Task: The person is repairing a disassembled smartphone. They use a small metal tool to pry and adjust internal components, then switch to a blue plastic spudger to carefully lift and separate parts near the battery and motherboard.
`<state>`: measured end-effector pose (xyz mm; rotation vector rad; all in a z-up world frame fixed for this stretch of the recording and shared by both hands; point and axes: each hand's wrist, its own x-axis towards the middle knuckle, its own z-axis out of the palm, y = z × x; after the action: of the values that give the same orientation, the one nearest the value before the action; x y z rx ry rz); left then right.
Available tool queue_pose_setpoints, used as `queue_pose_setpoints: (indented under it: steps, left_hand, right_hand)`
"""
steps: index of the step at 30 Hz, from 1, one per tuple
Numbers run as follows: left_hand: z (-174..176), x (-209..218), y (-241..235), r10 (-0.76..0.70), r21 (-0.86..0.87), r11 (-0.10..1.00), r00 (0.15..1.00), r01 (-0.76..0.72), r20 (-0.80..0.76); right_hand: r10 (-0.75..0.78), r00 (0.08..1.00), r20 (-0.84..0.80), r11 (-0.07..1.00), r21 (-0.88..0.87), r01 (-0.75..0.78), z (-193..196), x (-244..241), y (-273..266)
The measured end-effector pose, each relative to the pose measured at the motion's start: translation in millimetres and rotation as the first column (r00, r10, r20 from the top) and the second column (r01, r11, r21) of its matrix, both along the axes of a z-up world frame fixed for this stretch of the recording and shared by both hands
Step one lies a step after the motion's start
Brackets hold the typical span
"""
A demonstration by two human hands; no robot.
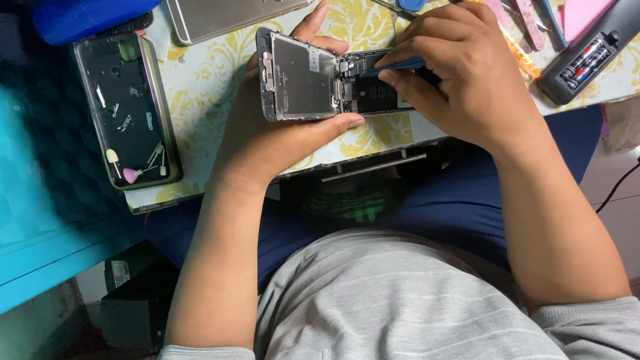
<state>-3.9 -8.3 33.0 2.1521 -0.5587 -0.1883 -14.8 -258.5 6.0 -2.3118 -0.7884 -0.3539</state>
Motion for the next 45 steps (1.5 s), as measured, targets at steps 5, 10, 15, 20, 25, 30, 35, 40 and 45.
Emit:
queue_pose_setpoints:
  steps: [5,10,15,20,25,30,35,40,45]
  left_hand:
    - [-1.0,0.8,0.0,-0.005,-0.038,0.999,1.000,0.005,-0.002]
    - [2.9,0.5,-0.8,0.030,0.016,0.999,1.000,-0.030,-0.010]
    - [-1.2,0.9,0.3,0.008,0.016,1.000,1.000,-0.009,0.012]
    - [0.0,1.5,-0.8,0.011,-0.025,1.000,1.000,-0.011,-0.019]
    - [5.8,-0.3,-4.6,0.033,0.008,0.999,0.998,-0.033,-0.049]
    - [6.4,0.1,-6.2,0.053,0.006,0.999,0.994,-0.053,-0.100]
    - [3.5,0.1,-4.2,0.037,0.007,0.999,0.999,-0.037,-0.035]
    - [1.1,0.7,-2.5,0.042,0.006,0.999,0.999,-0.042,-0.008]
    - [1.5,0.3,-1.8,0.034,-0.021,0.999,0.999,-0.034,-0.011]
  right_hand:
    - [-0.006,1.000,0.024,1.000,0.003,0.006,-1.3,0.7,-0.3]
    - [0.006,1.000,0.027,1.000,0.016,-0.007,3.6,2.7,1.1]
    - [-0.008,1.000,0.016,1.000,0.028,0.007,5.9,1.7,2.9]
    - [-0.031,1.000,0.001,0.999,0.022,0.031,4.1,1.7,3.0]
    - [-0.019,1.000,0.005,0.999,0.048,0.019,7.1,1.2,1.8]
    - [-0.009,1.000,0.007,0.998,0.067,0.008,5.8,3.0,1.1]
    - [-0.009,1.000,-0.006,0.998,0.054,0.009,7.3,2.5,1.1]
    - [-0.023,1.000,-0.002,0.999,0.032,0.023,3.8,3.6,1.1]
    - [-0.037,0.999,-0.011,0.999,0.038,0.037,2.7,2.6,1.4]
